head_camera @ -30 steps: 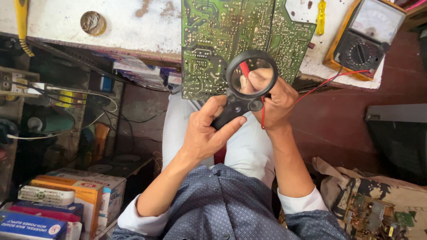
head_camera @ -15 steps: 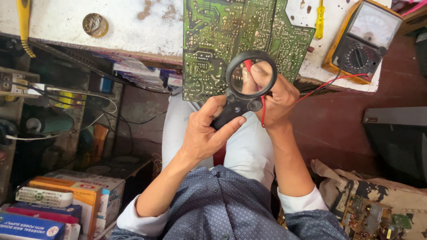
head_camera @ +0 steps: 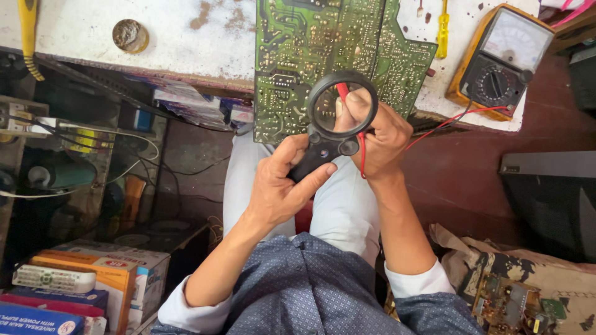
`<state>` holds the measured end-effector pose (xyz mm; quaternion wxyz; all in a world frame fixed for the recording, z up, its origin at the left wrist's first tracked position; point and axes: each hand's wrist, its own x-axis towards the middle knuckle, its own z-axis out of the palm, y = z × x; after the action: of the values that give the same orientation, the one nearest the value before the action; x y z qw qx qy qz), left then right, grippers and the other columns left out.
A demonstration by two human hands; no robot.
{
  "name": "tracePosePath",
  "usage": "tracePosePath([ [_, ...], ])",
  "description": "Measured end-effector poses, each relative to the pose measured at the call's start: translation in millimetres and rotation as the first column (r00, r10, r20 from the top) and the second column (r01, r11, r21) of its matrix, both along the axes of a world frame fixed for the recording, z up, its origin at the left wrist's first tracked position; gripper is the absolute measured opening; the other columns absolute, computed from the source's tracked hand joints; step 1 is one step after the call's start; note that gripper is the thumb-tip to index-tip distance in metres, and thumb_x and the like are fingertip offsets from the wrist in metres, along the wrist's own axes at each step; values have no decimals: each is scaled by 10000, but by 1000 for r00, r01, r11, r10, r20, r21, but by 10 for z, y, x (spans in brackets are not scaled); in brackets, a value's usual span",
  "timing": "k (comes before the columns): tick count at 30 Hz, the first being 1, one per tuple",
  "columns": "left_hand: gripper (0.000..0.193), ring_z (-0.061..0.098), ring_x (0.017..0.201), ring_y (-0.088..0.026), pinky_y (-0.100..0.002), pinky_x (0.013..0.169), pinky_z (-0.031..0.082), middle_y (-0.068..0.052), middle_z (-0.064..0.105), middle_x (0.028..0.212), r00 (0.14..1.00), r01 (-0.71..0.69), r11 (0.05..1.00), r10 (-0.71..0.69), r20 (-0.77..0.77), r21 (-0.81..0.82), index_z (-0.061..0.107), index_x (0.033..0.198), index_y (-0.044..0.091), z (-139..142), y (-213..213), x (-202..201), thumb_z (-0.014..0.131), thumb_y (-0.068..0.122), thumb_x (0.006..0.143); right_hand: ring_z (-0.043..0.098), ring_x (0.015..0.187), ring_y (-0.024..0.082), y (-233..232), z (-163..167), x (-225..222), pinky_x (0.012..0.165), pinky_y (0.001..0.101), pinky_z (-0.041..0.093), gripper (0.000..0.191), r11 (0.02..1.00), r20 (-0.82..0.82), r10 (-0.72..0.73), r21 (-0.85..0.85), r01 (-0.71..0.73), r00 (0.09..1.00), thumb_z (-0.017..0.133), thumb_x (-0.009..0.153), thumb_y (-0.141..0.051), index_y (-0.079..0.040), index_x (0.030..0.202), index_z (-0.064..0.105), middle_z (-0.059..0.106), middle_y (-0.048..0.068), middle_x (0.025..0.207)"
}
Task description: The person tests a green circuit board using a multimeter and probes. They touch various points on the board with the red probe while holding the board on their lap. Later, they use a magnifying glass to closely inspect specific areas of the circuit board while continuing to probe.
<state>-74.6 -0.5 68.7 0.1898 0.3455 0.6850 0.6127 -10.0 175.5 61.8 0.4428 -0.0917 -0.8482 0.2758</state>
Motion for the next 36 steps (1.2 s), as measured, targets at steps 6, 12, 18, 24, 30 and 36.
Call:
tracePosePath([
  [6,407,393,598,-57,-252,521,334,2,448,649,1000,-9,1000,9,1,1,604,1190,21,-13,-3,0,839,181,899,749,838,257,0,-1,4,762,335,597,227,1000,4,0,3,0,1000,816,938,44,-13,1111,680,742,147,1033],
  [12,407,402,595,-65,-255,524,348,-4,458,652,1000,-13,1000,13,-16,-11,599,1177,22,-7,-3,-1,838,198,897,741,840,255,-1,4,3,764,338,595,240,999,5,20,44,-20,1000,834,928,25,-25,1108,684,741,143,1085],
  [18,407,420,599,-74,-261,530,366,-12,479,658,1000,-4,1000,4,-7,-15,599,1179,22,10,-22,-59,832,211,903,747,836,214,-40,7,-91,728,303,591,258,999,-15,50,-11,-50,999,849,922,33,-39,1114,692,746,133,1111],
  [24,412,422,596,-79,-266,532,367,-17,486,659,1000,2,1000,-2,-23,-13,599,1182,21,24,-18,-69,831,216,902,730,813,210,-50,16,-73,712,300,577,248,998,-5,59,-33,-59,998,858,925,39,-39,1098,698,753,120,1081],
  [30,414,439,580,-79,-269,523,375,-18,498,652,1000,7,1000,-7,-4,-14,592,1180,22,30,-10,-68,827,217,901,745,842,223,-42,22,-95,747,308,592,248,1000,-10,12,12,-12,1000,841,925,30,-33,1121,703,743,133,1101],
  [36,414,434,574,-84,-275,521,376,-23,503,645,999,-5,1000,4,-32,-26,595,1179,28,24,7,-120,829,222,899,739,830,219,-32,50,-141,746,310,586,254,1000,7,21,-3,-21,1000,832,935,37,-24,1147,706,748,133,1105],
])
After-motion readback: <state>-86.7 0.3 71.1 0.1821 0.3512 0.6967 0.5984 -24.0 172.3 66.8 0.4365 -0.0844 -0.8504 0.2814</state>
